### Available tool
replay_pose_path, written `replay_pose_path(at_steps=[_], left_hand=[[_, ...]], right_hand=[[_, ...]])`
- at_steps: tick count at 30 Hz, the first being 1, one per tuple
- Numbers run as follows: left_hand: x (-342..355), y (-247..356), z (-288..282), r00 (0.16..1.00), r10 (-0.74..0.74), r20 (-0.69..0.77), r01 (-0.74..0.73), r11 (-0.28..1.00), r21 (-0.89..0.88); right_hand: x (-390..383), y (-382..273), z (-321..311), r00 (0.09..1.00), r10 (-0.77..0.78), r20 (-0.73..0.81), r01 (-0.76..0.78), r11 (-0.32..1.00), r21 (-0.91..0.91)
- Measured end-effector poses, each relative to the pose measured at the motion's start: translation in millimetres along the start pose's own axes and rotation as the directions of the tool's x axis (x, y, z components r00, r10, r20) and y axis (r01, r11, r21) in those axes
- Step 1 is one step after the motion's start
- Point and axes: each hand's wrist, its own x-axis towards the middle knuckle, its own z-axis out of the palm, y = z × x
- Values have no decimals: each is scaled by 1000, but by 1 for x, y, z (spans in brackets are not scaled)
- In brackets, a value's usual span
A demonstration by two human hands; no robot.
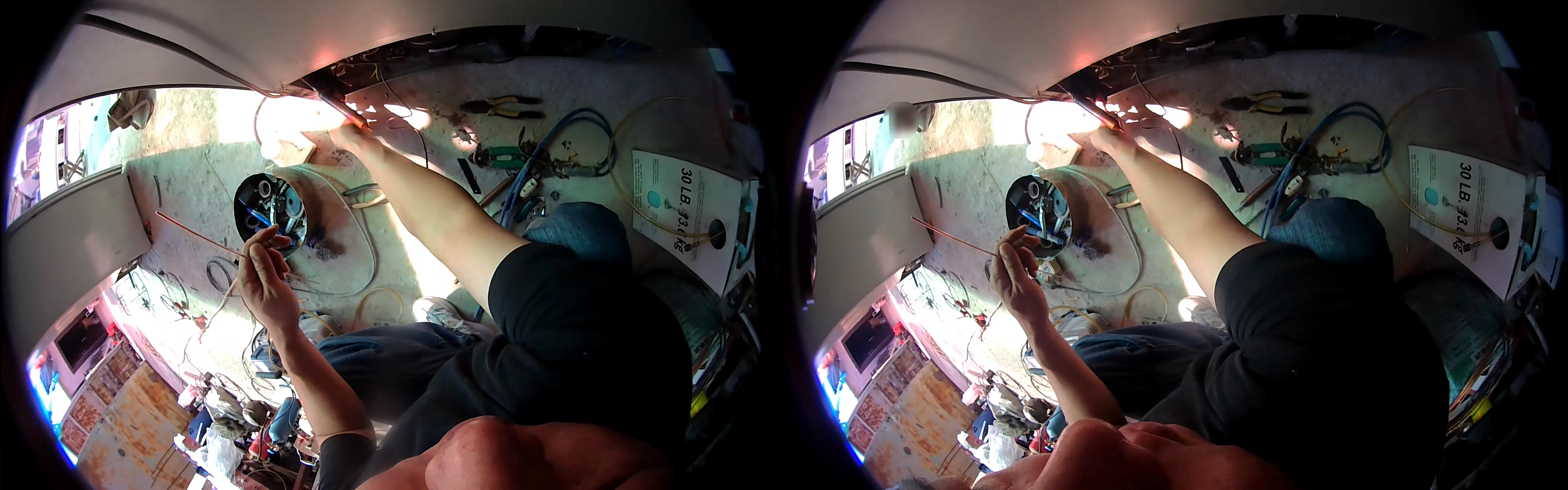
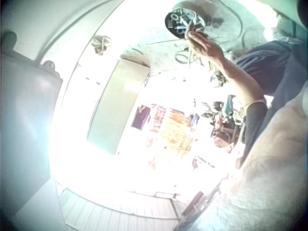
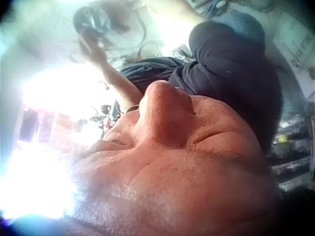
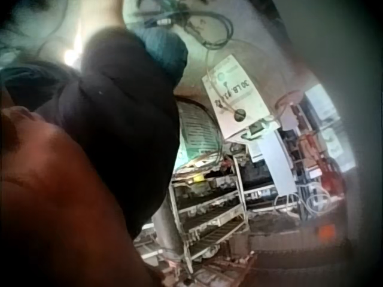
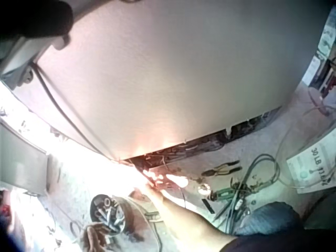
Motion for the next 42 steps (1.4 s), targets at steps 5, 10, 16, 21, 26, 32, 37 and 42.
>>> replay_pose_path(at_steps=[5, 10, 16, 21, 26, 32, 37, 42], left_hand=[[2, 1, 0, 1000, -9, 22, 9, 1000, 14], [4, -5, 0, 999, -27, 20, 26, 1000, 4], [16, -5, 7, 999, -15, 29, 15, 1000, 4], [28, -6, 23, 999, -6, 34, 7, 1000, -28], [49, 13, 64, 966, 35, 258, -26, 999, -36], [46, 13, 90, 896, 28, 444, -62, 996, 62], [48, 7, 108, 830, -100, 548, 2, 984, 177], [38, -2, 110, 749, -141, 647, -3, 976, 216]], right_hand=[[3, -5, -5, 996, 88, 3, -88, 991, 105], [-4, -10, -8, 906, 410, 99, -365, 643, 673], [-47, -13, -26, 895, 305, 325, 388, -892, -231], [-161, -54, -25, 853, 351, 385, 436, -75, -897], [-187, -139, 12, 249, 968, -27, 735, -207, -646], [-140, -343, 31, 388, 889, -243, 740, -458, -493], [-128, -459, -78, 903, 375, 209, 421, -869, -261], [-175, -440, -198, 960, 252, -121, 195, -913, -359]])
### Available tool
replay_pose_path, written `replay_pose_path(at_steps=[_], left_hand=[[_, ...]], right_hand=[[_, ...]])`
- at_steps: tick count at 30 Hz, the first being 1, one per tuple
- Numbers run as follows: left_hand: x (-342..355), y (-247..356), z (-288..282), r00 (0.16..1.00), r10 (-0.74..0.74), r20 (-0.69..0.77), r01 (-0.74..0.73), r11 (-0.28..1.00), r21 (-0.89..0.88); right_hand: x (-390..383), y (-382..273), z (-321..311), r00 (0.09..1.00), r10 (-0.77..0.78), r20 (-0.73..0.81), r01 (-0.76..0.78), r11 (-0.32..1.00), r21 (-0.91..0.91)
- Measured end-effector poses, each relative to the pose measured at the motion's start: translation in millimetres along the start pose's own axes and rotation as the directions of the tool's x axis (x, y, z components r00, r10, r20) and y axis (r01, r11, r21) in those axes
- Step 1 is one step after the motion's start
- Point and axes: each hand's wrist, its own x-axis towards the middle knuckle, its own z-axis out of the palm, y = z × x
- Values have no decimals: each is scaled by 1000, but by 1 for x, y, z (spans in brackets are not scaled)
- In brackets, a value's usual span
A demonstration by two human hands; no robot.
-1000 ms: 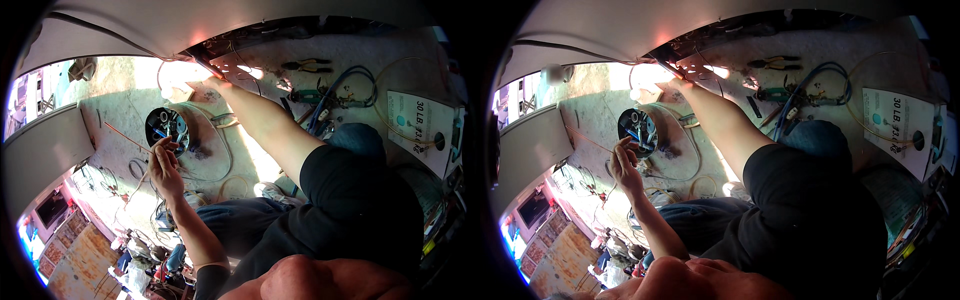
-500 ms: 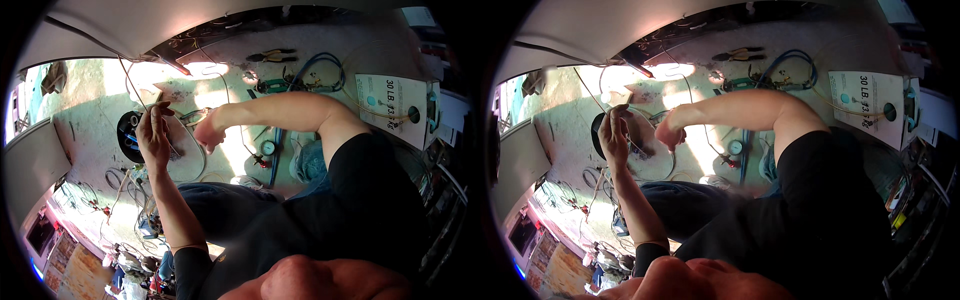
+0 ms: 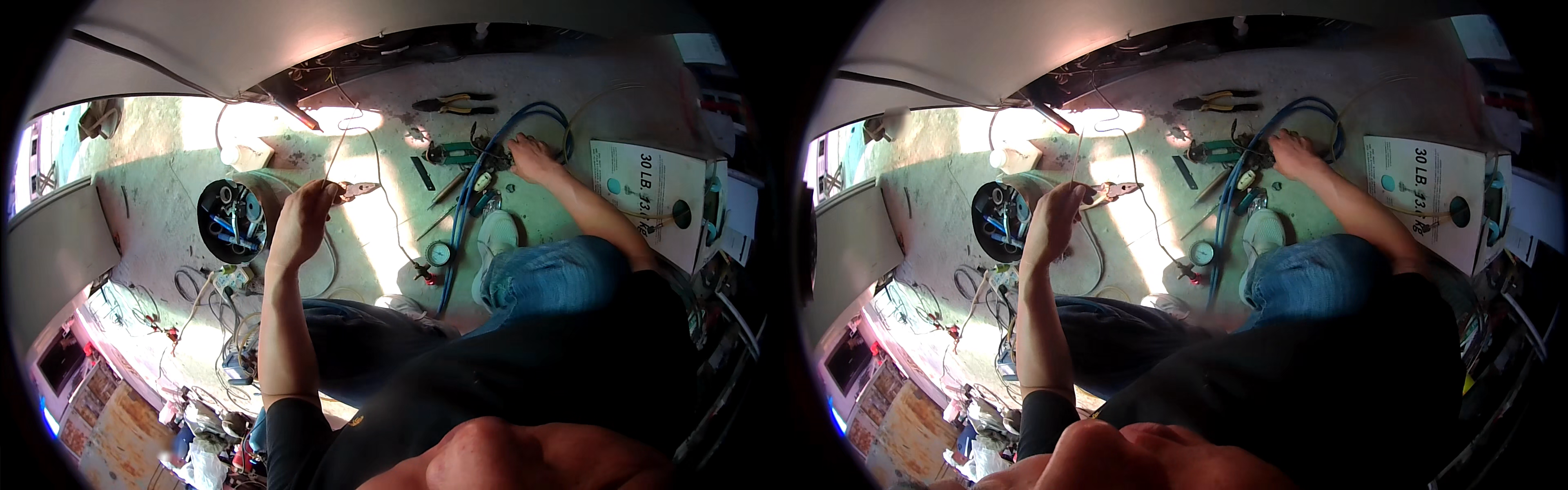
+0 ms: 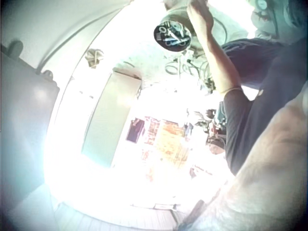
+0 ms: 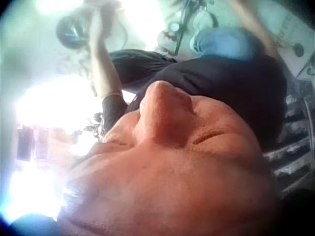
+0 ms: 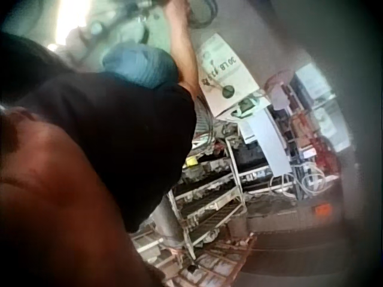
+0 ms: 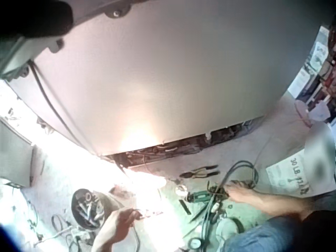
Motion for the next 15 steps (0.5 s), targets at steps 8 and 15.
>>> replay_pose_path(at_steps=[8, 15], left_hand=[[-7, -41, 6, 997, 16, 80, -38, 959, 279], [11, -41, 10, 997, 14, 82, -34, 968, 250]], right_hand=[[10, 60, 65, 993, 5, -122, -6, 1000, -14], [-6, 76, 79, 956, 28, -293, 58, 958, 282]])
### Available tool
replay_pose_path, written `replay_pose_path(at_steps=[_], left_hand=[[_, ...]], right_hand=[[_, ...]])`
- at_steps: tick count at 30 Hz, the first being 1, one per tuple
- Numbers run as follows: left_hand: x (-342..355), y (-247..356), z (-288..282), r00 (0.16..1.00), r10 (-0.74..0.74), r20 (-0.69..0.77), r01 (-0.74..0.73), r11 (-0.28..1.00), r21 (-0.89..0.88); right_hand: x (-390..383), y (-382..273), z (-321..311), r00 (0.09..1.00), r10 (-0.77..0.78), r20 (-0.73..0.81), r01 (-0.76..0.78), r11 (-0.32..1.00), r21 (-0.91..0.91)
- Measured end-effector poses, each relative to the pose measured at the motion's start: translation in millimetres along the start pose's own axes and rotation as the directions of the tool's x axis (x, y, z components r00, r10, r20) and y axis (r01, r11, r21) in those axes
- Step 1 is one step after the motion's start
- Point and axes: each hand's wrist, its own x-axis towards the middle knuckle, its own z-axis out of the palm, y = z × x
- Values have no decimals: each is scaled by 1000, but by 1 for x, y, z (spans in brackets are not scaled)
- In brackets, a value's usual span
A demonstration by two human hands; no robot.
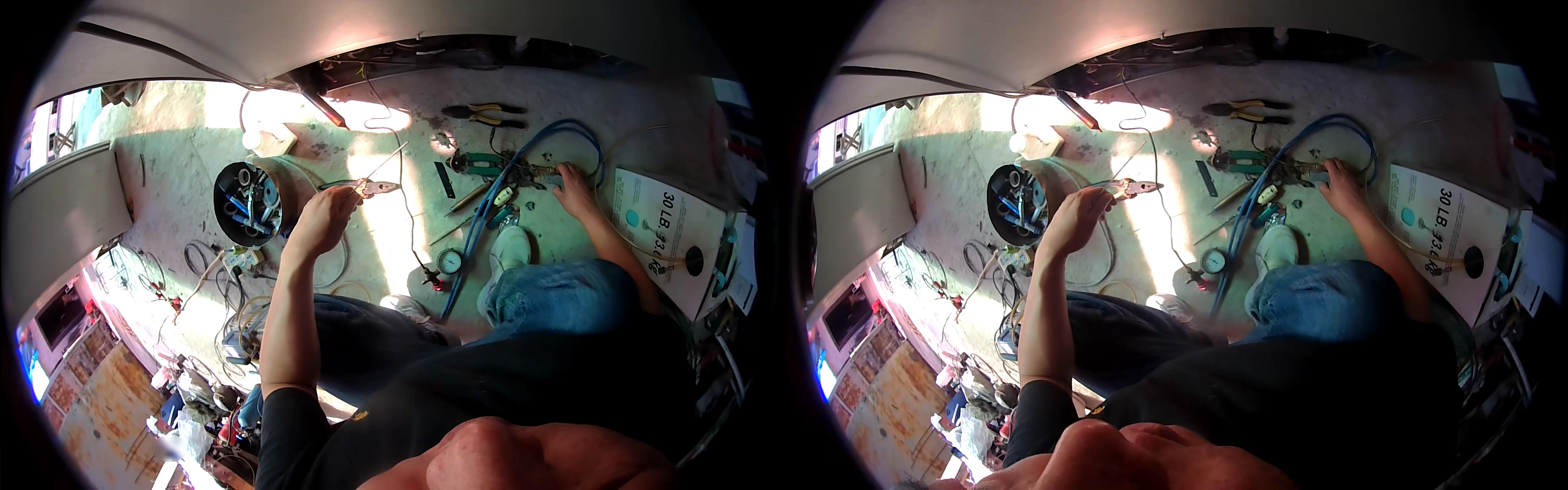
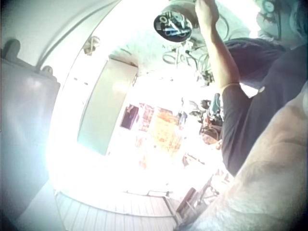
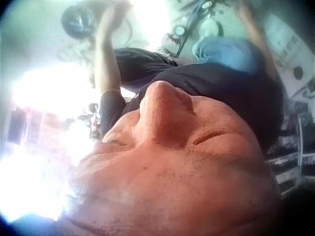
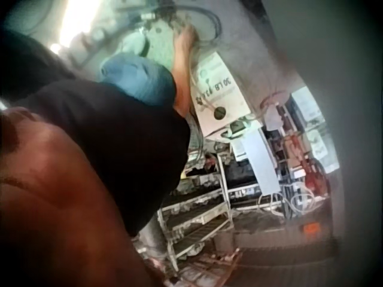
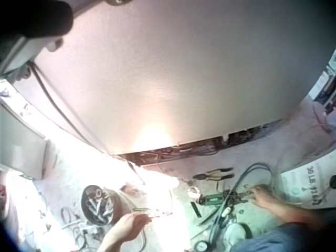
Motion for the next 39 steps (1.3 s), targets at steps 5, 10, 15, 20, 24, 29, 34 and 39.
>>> replay_pose_path(at_steps=[5, 10, 15, 20, 24, 29, 34, 39], left_hand=[[12, -9, -7, 991, -77, 110, 81, 996, -36], [16, -22, -16, 955, -217, 200, 228, 973, -31], [-2, -50, -17, 904, -329, 274, 348, 937, -24], [-23, -51, -17, 938, -259, 232, 279, 958, -58], [-23, -76, -20, 900, -365, 237, 382, 924, -29], [-20, -153, 42, 832, -402, 382, 378, 915, 139], [-13, -188, 65, 688, -574, 444, 427, 815, 392], [8, -175, 55, 597, -544, 589, 339, 837, 429]], right_hand=[[-12, -25, -30, 963, 54, -263, 2, 979, 206], [-18, -116, -136, 888, -54, -457, 228, 914, 335], [-4, -151, -198, 931, -195, -307, 306, 878, 368], [13, -166, -208, 972, -206, 111, 56, 668, 742], [38, -164, -179, 925, -296, 240, -40, 551, 834], [44, -177, -158, 973, -200, 112, 18, 554, 833], [47, -168, -161, 986, -164, 38, 53, 517, 854], [34, -141, -156, 990, -142, 24, 50, 497, 867]])
